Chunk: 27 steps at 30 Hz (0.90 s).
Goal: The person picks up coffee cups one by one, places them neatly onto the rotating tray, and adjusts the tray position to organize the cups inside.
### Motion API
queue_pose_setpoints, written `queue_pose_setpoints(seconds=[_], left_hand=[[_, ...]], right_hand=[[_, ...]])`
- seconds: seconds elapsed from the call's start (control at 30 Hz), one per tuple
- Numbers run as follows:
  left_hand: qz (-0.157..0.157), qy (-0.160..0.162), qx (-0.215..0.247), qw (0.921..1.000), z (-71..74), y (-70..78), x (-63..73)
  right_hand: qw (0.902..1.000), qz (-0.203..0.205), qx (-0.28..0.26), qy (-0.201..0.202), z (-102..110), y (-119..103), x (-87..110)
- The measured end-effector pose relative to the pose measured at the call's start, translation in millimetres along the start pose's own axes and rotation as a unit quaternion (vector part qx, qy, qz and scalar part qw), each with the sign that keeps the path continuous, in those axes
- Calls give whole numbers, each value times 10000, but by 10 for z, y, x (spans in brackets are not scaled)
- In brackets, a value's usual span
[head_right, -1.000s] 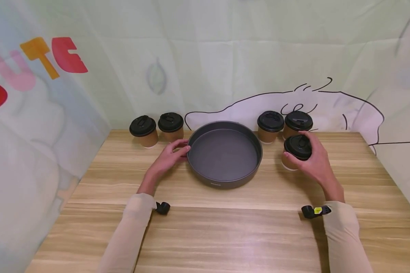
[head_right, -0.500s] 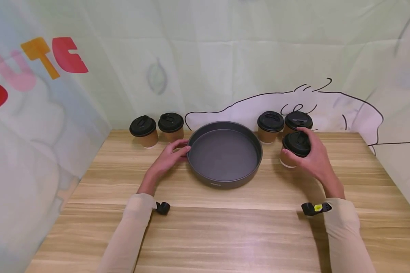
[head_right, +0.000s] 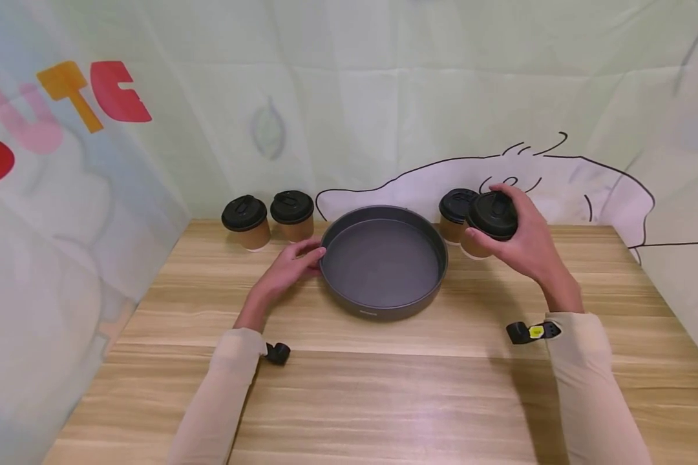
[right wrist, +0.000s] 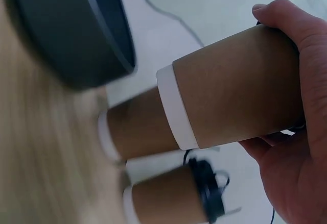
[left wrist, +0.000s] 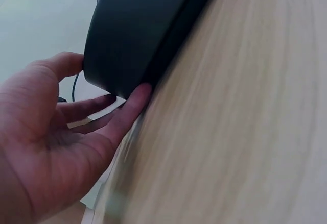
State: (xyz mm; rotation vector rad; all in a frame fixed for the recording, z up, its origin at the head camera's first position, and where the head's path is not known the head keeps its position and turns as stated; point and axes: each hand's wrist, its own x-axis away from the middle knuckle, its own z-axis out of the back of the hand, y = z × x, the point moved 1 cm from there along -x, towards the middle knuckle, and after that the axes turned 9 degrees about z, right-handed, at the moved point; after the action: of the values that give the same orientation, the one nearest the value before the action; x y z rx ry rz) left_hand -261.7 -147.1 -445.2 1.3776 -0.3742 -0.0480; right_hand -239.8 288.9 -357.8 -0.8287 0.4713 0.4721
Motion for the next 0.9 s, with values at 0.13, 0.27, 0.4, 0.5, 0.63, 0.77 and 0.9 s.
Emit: queue_pose_setpoints(seconds=[0.13,0.27,0.4,0.5,0.63,0.77,0.9], left_hand=[[233,-50,66,9997,-11,16,25],[365,-74,83,9993,-15,33,35],[478,-156,179,9986,-25,49,38],[541,-170,242,9981,-20,53,41],[582,-149,259,9979,-16,55,48],[601,-154,251,9978,-11,54,48],[605,-174,253,9977,-2,40,39]], right_hand=[[9994,225,-260,-77,-89,-153,-144],[9981,428,-400,-174,-232,-290,-275],[9969,489,-506,-364,-411,-388,-361],[9945,592,-658,-566,-576,-452,-415],[9905,766,-798,-814,-814,-525,-466],[9863,904,-973,-980,-1038,-585,-500],[9809,948,-1256,-1142,-1234,-636,-519]])
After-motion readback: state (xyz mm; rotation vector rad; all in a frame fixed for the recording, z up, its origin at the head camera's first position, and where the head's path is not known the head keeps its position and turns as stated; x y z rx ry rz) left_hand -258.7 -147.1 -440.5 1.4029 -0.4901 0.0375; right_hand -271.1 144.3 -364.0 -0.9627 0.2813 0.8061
